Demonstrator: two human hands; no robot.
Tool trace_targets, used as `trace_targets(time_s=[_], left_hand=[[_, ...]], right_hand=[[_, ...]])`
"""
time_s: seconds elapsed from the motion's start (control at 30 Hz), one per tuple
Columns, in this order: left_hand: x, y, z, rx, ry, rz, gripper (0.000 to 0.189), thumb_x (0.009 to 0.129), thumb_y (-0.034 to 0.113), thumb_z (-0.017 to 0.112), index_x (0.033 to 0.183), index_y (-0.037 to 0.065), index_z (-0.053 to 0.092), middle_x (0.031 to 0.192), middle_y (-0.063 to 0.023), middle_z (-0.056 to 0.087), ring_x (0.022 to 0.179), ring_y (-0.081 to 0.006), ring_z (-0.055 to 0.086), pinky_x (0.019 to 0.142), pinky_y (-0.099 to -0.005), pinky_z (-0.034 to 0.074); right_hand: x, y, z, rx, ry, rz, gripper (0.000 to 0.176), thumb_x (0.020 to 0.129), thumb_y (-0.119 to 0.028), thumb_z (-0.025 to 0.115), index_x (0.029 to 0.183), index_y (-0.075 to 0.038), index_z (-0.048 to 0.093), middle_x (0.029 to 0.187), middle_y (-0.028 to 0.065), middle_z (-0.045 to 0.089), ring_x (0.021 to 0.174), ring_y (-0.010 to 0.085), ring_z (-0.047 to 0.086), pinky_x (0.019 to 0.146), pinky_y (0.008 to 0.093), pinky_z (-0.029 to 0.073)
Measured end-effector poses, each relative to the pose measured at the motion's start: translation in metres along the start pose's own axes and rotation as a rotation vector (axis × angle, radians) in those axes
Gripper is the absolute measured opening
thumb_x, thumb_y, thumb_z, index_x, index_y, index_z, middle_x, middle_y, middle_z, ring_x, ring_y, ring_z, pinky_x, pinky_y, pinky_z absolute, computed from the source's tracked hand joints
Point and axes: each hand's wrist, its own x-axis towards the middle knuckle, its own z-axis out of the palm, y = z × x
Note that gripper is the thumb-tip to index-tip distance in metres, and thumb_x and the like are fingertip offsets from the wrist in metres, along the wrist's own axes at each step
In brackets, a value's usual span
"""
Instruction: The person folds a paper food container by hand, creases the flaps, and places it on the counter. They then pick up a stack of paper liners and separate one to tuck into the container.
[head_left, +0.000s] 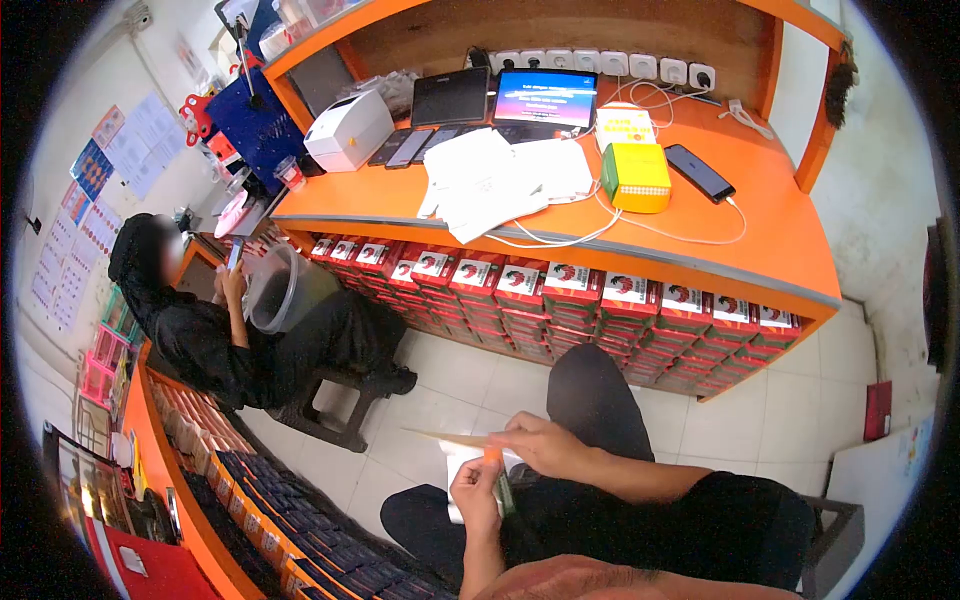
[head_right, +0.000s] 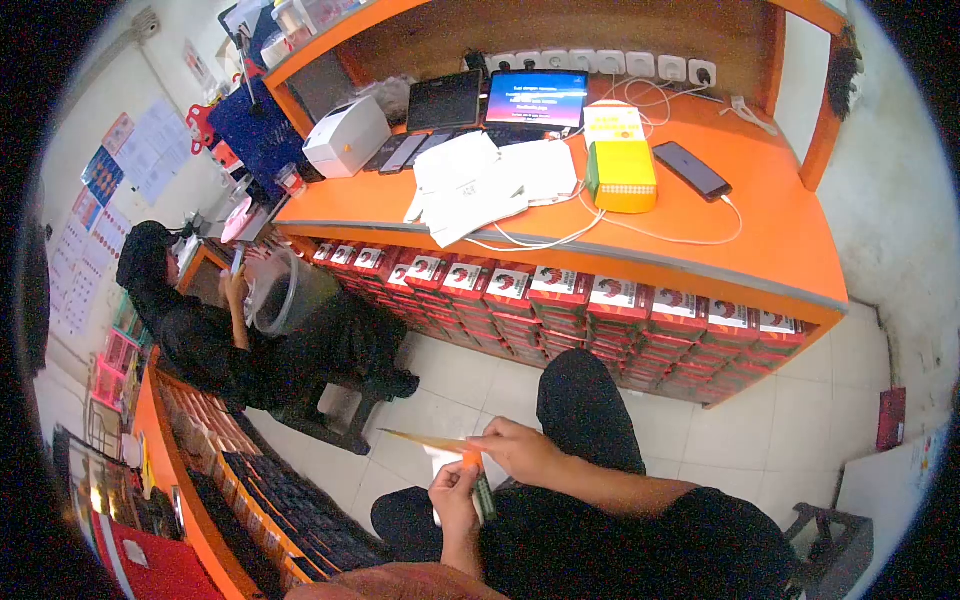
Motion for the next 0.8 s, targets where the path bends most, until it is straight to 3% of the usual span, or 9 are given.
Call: trace_targets(time_s=[0.07,0.17,0.27,0.37,0.47,0.57,0.67,0.8], left_hand=[[0.000,0.000,0.000,-0.087,-0.065,-0.100,0.006,0.093,0.000,0.071,0.098,-0.003,0.069,0.086,-0.0048,0.072,0.072,-0.0077,0.063,0.069,-0.0217,0.049],[-0.002,0.001,0.001,-0.005,-0.097,-0.079,0.006,0.094,0.000,0.071,0.099,-0.003,0.070,0.088,-0.0061,0.074,0.075,-0.0090,0.066,0.072,-0.0225,0.051],[-0.007,-0.006,0.001,0.052,-0.065,-0.082,0.006,0.095,0.001,0.070,0.099,-0.003,0.070,0.090,-0.0072,0.075,0.076,-0.0091,0.067,0.072,-0.0228,0.052],[-0.011,-0.021,-0.006,0.096,-0.056,-0.073,0.007,0.096,0.002,0.069,0.100,-0.004,0.070,0.092,-0.0079,0.075,0.078,-0.0093,0.067,0.073,-0.0233,0.052],[-0.014,-0.019,-0.004,0.086,-0.045,-0.052,0.007,0.098,0.003,0.068,0.101,-0.003,0.070,0.093,-0.0080,0.075,0.080,-0.0097,0.067,0.074,-0.0237,0.052],[-0.015,-0.020,-0.006,0.085,-0.029,-0.017,0.007,0.099,0.004,0.067,0.102,-0.003,0.068,0.093,-0.0076,0.074,0.080,-0.0102,0.066,0.075,-0.0241,0.052],[-0.016,-0.016,-0.005,0.075,-0.016,0.016,0.006,0.100,0.004,0.065,0.099,-0.002,0.066,0.090,-0.0064,0.071,0.077,-0.0089,0.064,0.071,-0.0237,0.051],[-0.018,-0.004,-0.003,0.065,-0.035,0.050,0.004,0.099,0.003,0.066,0.100,-0.001,0.065,0.092,-0.0065,0.072,0.079,-0.0095,0.065,0.074,-0.0239,0.052]], right_hand=[[-0.004,0.010,0.009,-0.103,0.013,-0.051,0.022,0.099,-0.016,0.062,0.114,-0.005,0.073,0.101,0.0127,0.066,0.092,0.0292,0.068,0.080,0.0381,0.055],[-0.006,0.008,0.013,-0.128,0.043,-0.069,0.016,0.095,-0.015,0.068,0.106,-0.006,0.075,0.097,0.0121,0.071,0.090,0.0298,0.071,0.078,0.0387,0.056],[-0.009,0.015,0.014,0.034,-0.049,0.118,0.015,0.092,-0.017,0.072,0.099,-0.004,0.074,0.099,0.0126,0.072,0.090,0.0296,0.071,0.078,0.0384,0.056],[-0.009,0.022,0.013,0.058,-0.096,0.139,0.016,0.090,-0.017,0.074,0.095,-0.001,0.073,0.099,0.0144,0.072,0.091,0.0295,0.071,0.079,0.0374,0.055],[-0.009,0.031,0.015,0.103,-0.161,0.140,0.017,0.091,-0.016,0.074,0.096,0.000,0.073,0.102,0.0156,0.072,0.096,0.0272,0.071,0.084,0.0353,0.055],[-0.013,0.042,0.025,0.261,-0.078,0.124,0.018,0.093,-0.018,0.073,0.094,0.000,0.073,0.101,0.0149,0.072,0.097,0.0272,0.070,0.088,0.0381,0.054],[-0.010,0.035,0.028,0.485,-0.062,0.274,0.016,0.095,-0.017,0.072,0.097,0.000,0.073,0.107,0.0137,0.073,0.103,0.0247,0.068,0.094,0.0372,0.052],[-0.005,0.032,0.023,0.455,-0.094,0.219,0.016,0.095,-0.016,0.072,0.098,0.000,0.074,0.112,0.0141,0.072,0.109,0.0240,0.066,0.099,0.0376,0.050]])
